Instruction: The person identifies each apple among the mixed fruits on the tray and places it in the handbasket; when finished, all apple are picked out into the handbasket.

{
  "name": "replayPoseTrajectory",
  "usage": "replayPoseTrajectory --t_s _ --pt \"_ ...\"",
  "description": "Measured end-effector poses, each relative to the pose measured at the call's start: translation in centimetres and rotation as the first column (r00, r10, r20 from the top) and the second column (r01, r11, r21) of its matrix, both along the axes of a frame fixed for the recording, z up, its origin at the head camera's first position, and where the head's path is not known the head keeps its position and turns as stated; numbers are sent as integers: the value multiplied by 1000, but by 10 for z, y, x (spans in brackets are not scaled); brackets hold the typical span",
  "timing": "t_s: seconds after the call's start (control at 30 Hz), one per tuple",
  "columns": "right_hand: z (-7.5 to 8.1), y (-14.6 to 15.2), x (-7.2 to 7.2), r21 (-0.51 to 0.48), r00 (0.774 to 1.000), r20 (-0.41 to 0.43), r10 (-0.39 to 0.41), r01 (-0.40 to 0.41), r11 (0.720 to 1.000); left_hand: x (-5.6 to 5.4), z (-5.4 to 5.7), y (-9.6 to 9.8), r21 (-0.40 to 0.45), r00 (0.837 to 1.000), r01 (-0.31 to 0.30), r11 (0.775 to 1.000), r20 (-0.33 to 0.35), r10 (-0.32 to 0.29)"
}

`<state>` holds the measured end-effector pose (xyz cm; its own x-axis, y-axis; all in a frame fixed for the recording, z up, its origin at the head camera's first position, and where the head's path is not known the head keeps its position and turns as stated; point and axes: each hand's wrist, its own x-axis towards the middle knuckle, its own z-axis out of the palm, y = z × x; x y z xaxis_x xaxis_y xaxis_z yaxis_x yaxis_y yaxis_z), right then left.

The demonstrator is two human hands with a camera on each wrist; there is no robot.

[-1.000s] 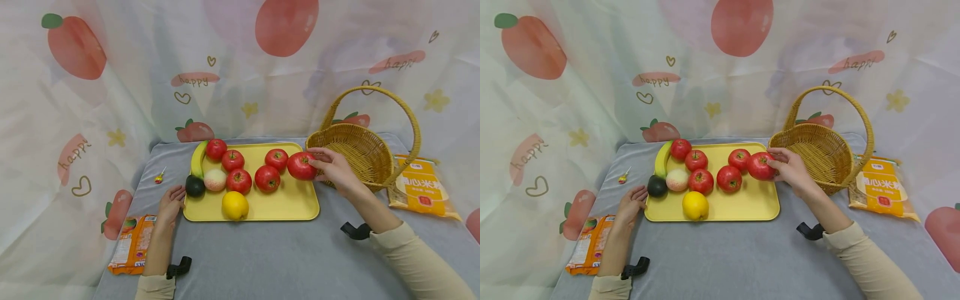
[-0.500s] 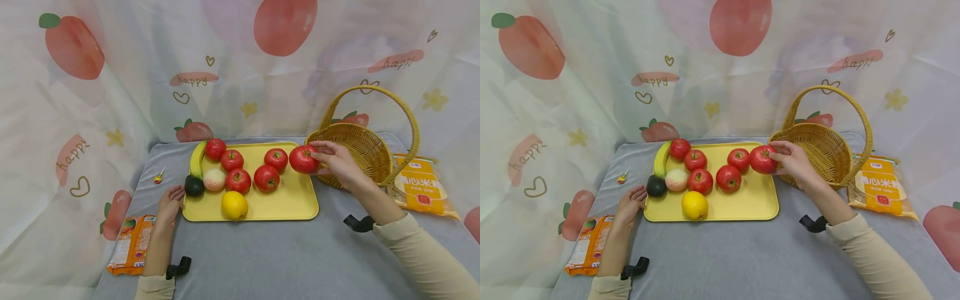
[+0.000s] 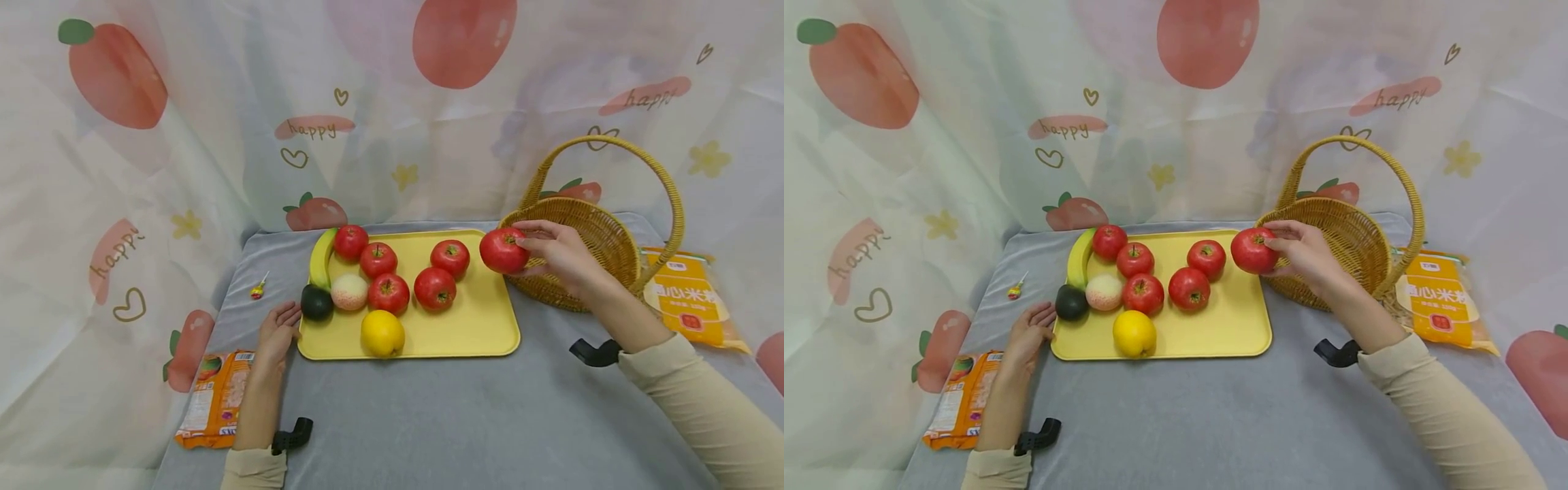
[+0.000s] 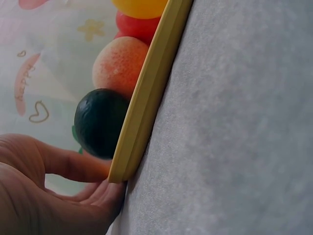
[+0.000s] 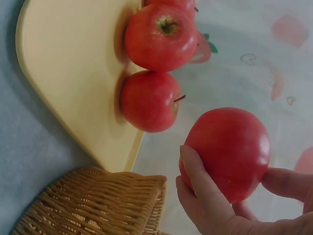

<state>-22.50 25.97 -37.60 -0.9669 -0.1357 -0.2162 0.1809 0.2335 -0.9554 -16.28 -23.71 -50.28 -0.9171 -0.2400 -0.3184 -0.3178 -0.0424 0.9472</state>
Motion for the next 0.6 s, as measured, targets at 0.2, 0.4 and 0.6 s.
replayPoseTrajectory --t_s 0.2,0.4,0.6 --pt "4 6 -8 -19 1000 21 -3 4 1000 -1 -1 0 -2 1000 -1 1000 -1 1" --pt "5 13 -18 -72 997 81 -4 10 997 -1 -1 0 8 1000 -5 1000 -2 5" --pt "5 20 -28 -123 989 145 -34 52 991 -1 1 0 19 1000 0 1000 2 0"
